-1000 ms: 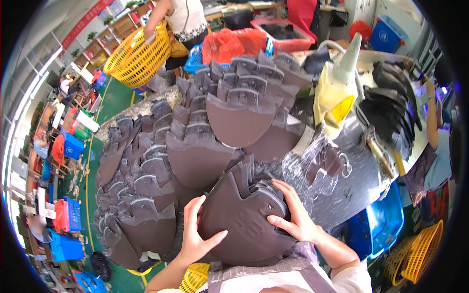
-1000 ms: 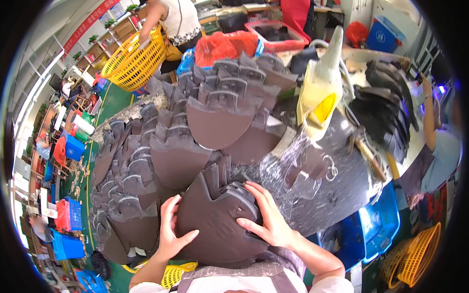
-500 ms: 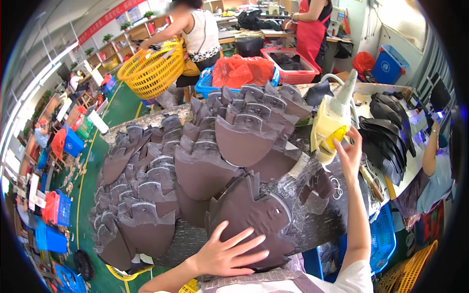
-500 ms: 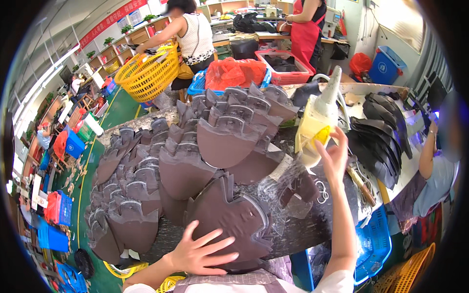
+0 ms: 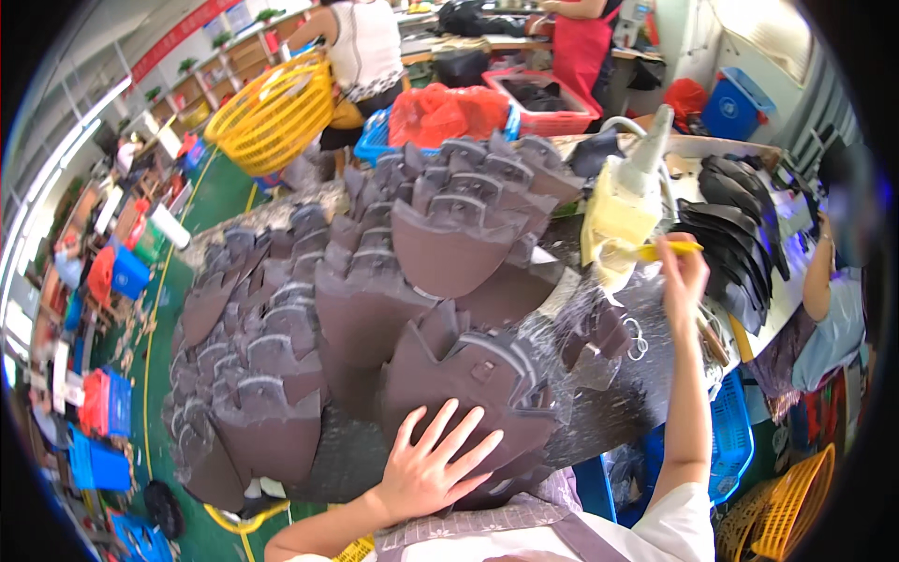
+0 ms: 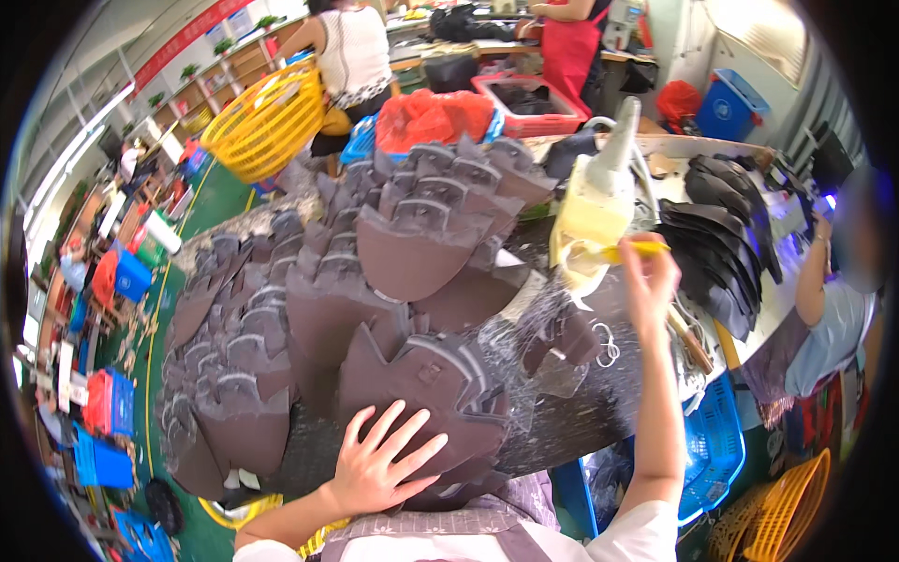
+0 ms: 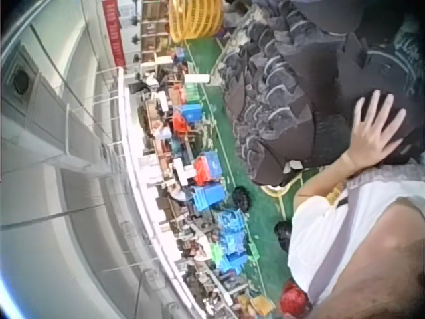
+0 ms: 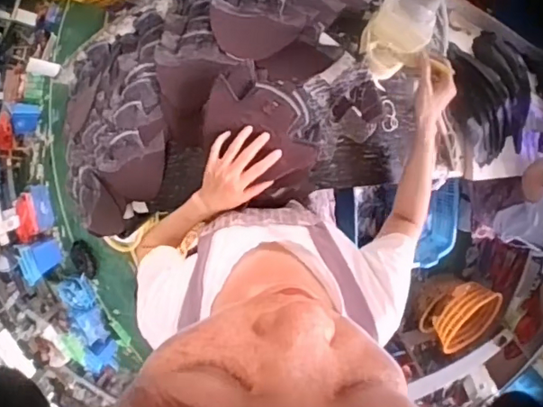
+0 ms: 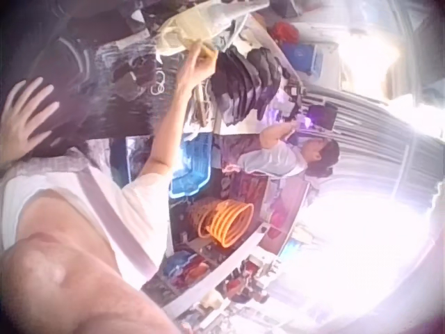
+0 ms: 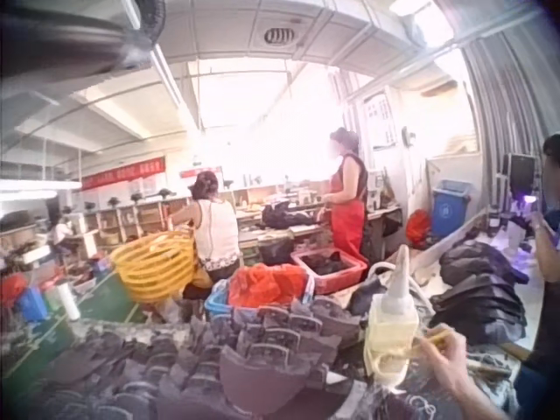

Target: The person applies glue to shoe upper components using a brush and a glue dispenser.

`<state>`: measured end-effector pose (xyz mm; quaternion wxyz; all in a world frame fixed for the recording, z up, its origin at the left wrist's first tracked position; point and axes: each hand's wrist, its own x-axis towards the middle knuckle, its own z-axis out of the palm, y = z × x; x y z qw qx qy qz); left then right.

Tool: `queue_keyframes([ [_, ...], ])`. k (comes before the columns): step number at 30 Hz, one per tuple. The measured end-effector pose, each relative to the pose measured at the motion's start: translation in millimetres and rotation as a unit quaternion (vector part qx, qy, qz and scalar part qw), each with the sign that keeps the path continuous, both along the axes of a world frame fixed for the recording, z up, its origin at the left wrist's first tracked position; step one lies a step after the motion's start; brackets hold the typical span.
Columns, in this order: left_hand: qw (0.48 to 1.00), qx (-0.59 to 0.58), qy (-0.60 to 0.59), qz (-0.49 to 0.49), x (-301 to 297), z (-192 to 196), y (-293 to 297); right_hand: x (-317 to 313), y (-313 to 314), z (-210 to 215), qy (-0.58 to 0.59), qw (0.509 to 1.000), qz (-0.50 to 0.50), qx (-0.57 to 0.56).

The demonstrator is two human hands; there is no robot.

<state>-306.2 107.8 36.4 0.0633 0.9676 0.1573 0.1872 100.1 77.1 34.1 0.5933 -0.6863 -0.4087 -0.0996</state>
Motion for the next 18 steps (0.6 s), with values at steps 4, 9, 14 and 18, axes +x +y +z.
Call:
queue_keyframes([
  [4,0.999,-0.020,-0.033,-0.028,4,-2,5,16,-26,-22,0.308,0.944,0.116,0.033],
  [9,0.998,-0.019,-0.054,-0.032,-7,-16,5,-140,-12,23,0.190,0.856,0.478,0.044],
  [14,0.997,-0.021,-0.064,-0.049,0,-20,6,-133,12,32,0.253,0.836,0.487,0.003],
  [18,0.996,-0.017,-0.074,-0.041,-4,-22,4,-171,25,28,0.108,0.861,0.486,-0.104],
])
